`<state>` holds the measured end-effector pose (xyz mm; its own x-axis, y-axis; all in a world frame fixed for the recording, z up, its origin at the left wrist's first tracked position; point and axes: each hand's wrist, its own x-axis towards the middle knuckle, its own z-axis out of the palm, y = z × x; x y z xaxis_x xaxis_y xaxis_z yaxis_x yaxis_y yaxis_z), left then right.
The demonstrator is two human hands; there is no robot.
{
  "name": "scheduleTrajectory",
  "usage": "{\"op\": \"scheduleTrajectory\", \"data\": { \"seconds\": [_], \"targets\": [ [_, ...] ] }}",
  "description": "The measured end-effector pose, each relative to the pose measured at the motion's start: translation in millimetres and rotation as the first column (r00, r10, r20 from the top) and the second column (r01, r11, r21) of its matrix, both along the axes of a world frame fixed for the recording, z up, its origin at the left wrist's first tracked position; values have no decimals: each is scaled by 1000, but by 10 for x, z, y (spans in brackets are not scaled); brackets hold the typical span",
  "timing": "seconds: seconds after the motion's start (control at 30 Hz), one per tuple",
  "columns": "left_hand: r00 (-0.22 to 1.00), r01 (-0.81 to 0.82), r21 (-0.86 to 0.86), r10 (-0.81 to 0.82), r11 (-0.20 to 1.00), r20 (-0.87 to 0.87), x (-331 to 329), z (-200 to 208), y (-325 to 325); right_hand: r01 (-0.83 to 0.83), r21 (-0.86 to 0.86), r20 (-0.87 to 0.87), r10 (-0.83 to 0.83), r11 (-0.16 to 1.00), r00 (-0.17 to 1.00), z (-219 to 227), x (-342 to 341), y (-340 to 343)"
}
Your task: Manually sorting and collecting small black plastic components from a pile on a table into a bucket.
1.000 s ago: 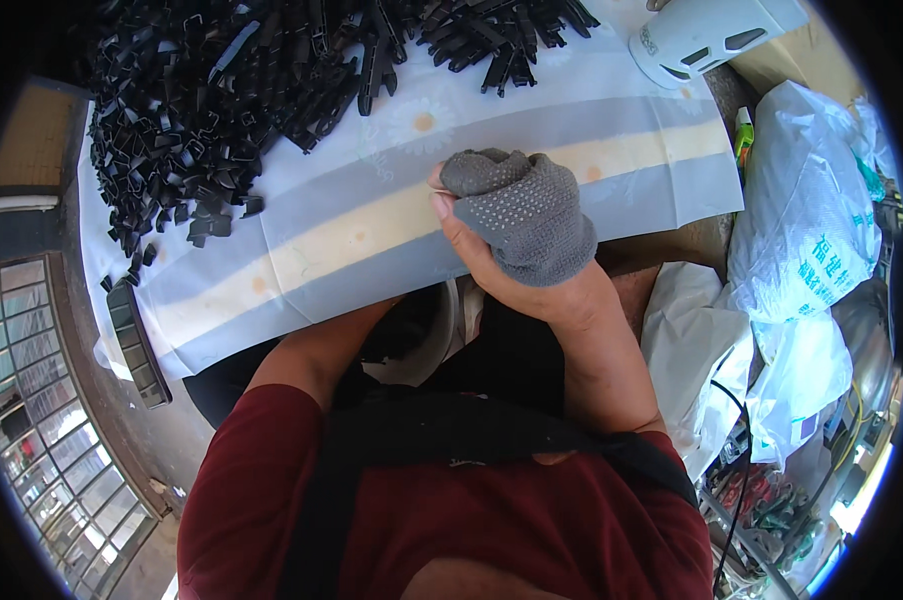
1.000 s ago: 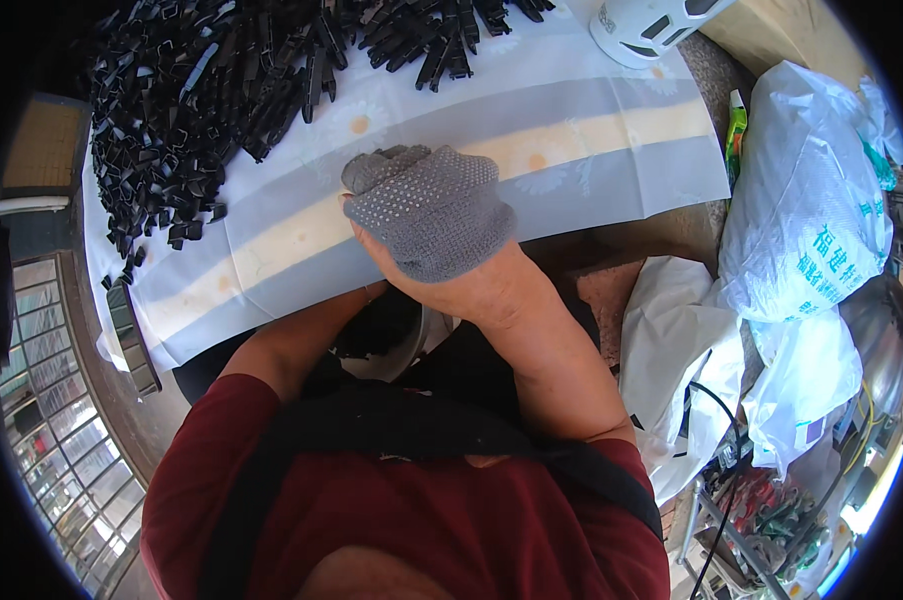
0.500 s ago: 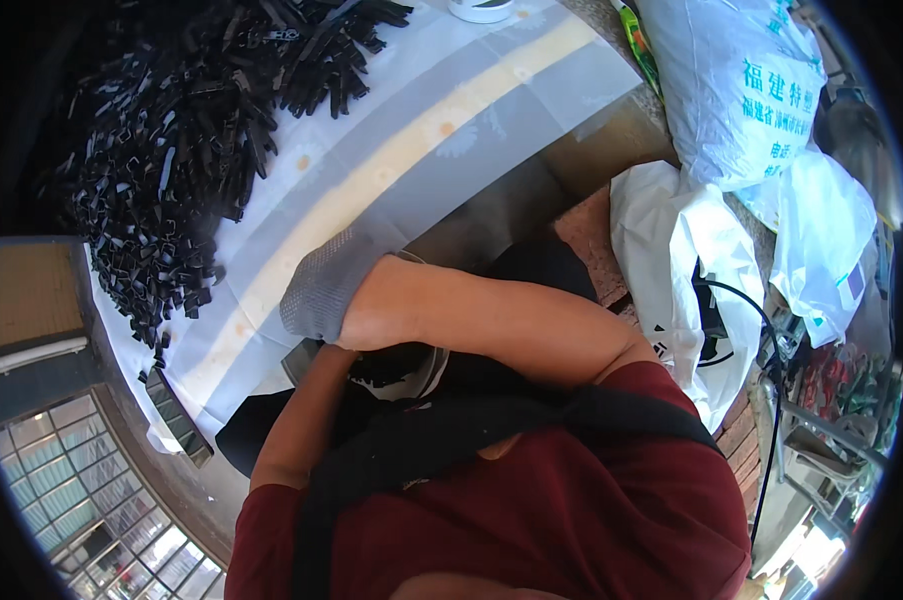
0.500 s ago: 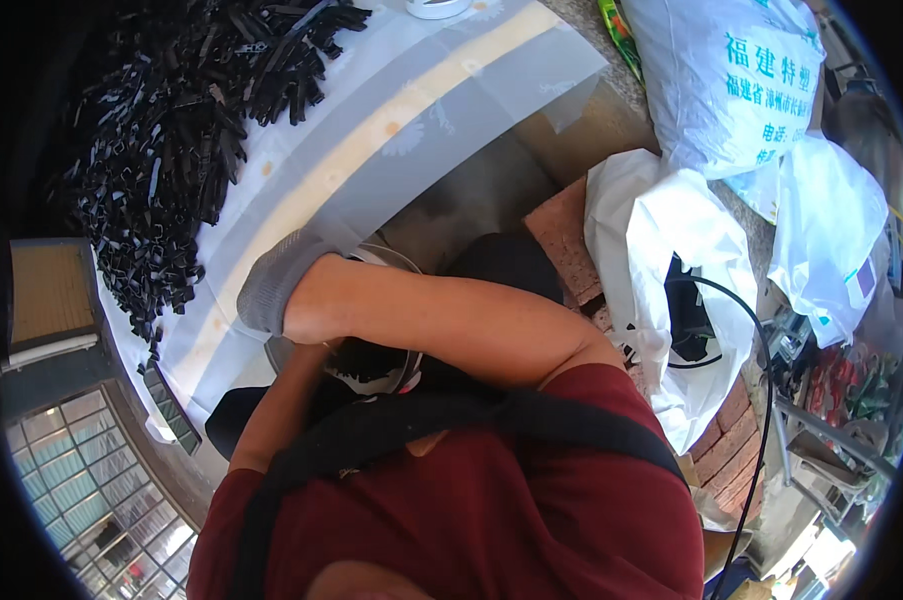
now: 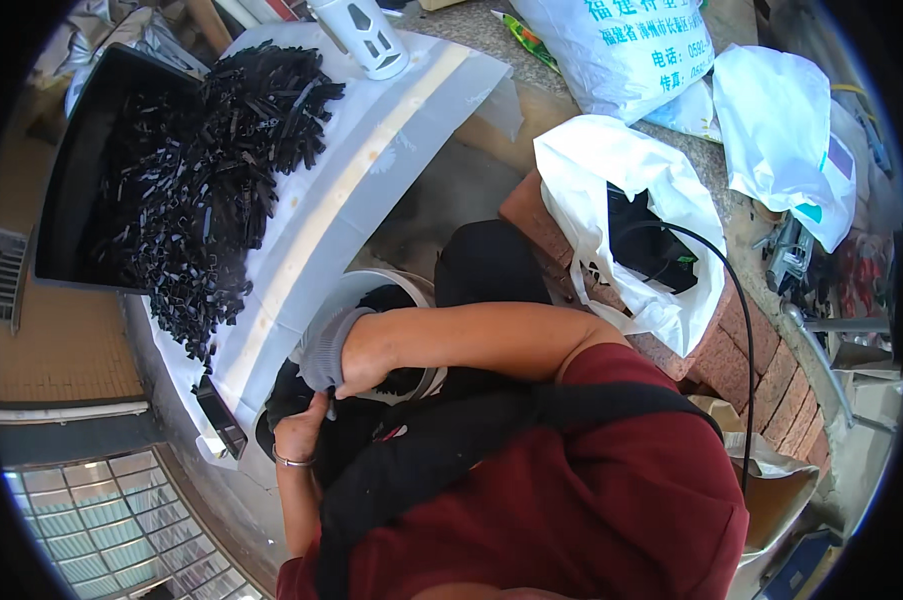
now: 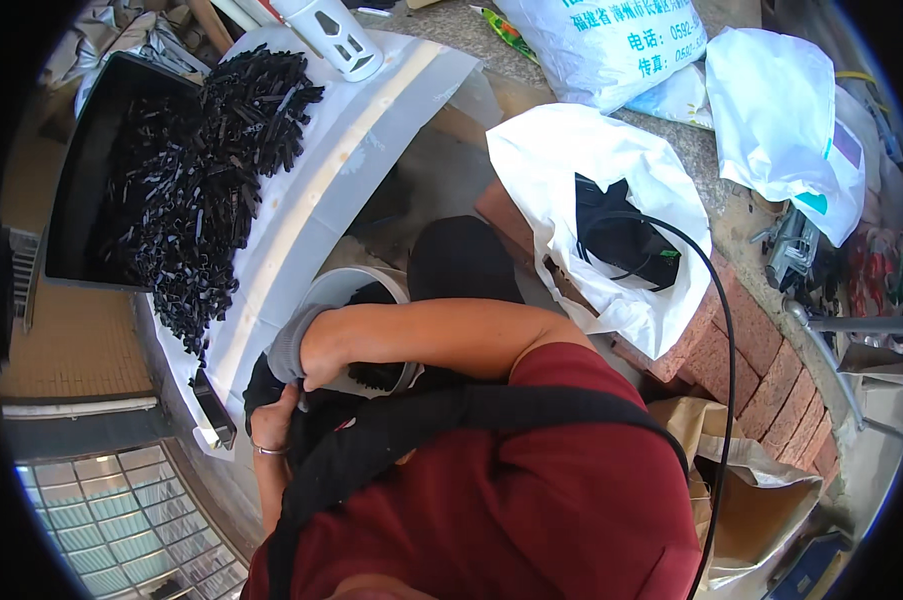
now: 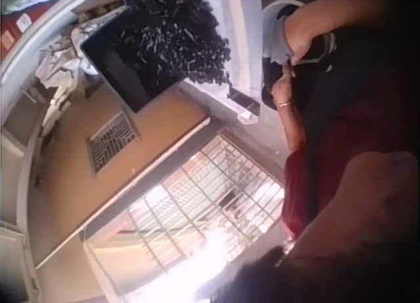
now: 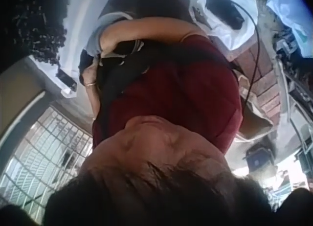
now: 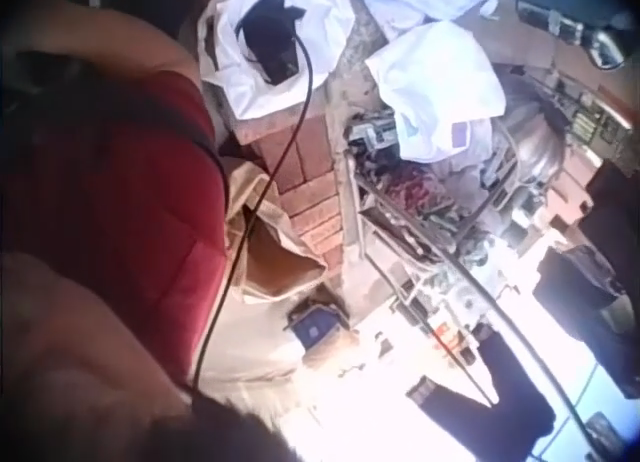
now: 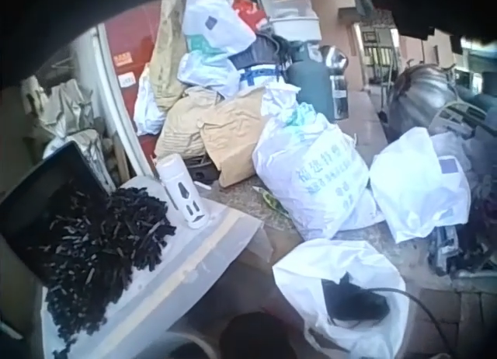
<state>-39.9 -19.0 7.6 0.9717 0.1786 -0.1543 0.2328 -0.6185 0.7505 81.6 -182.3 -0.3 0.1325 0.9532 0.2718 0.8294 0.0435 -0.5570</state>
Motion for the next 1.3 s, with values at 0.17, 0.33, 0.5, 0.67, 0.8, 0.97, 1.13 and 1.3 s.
{"op": "scheduleTrajectory", "data": {
  "seconds": [0.17, 0.33, 0.5, 0.67, 0.8, 0.97, 1.13, 1.3],
  "targets": [
    [992, 63, -43, -58, 997, 113, -47, 157, -223, 192, 100, 83, -200, 976, 976, -48, -289, -239],
    [977, -204, 3, 204, 979, -58, -208, -4, -346, 413, 443, 128, -513, 795, 849, 23, -509, -161],
    [961, -201, -213, 234, 956, 145, -110, -162, -395, 323, 179, 90, -342, 929, 935, 160, -337, -239],
    [976, -91, -502, 177, 860, 127, 57, -528, -92, 612, -4, 196, -599, 791, 776, 546, 621, -501],
    [931, -150, -389, 263, 909, 255, 257, 17, 37, 760, -64, 323, -707, 647, 629, 476, 1366, -471],
    [537, -480, 437, -139, 761, 832, 1407, 265, 573, 717, -146, 484, -583, 682, 653, 506, 1765, -14],
    [889, -331, 634, 5, 699, 458, 2535, 244, 870, 579, -116, 477, -466, 807, 745, 374, 1751, 569],
    [931, -251, 638, 0, 728, 366, 2669, -3, 686, 644, -243, 545, -448, 725, 709, 248, 1734, 668]
  ]
}}
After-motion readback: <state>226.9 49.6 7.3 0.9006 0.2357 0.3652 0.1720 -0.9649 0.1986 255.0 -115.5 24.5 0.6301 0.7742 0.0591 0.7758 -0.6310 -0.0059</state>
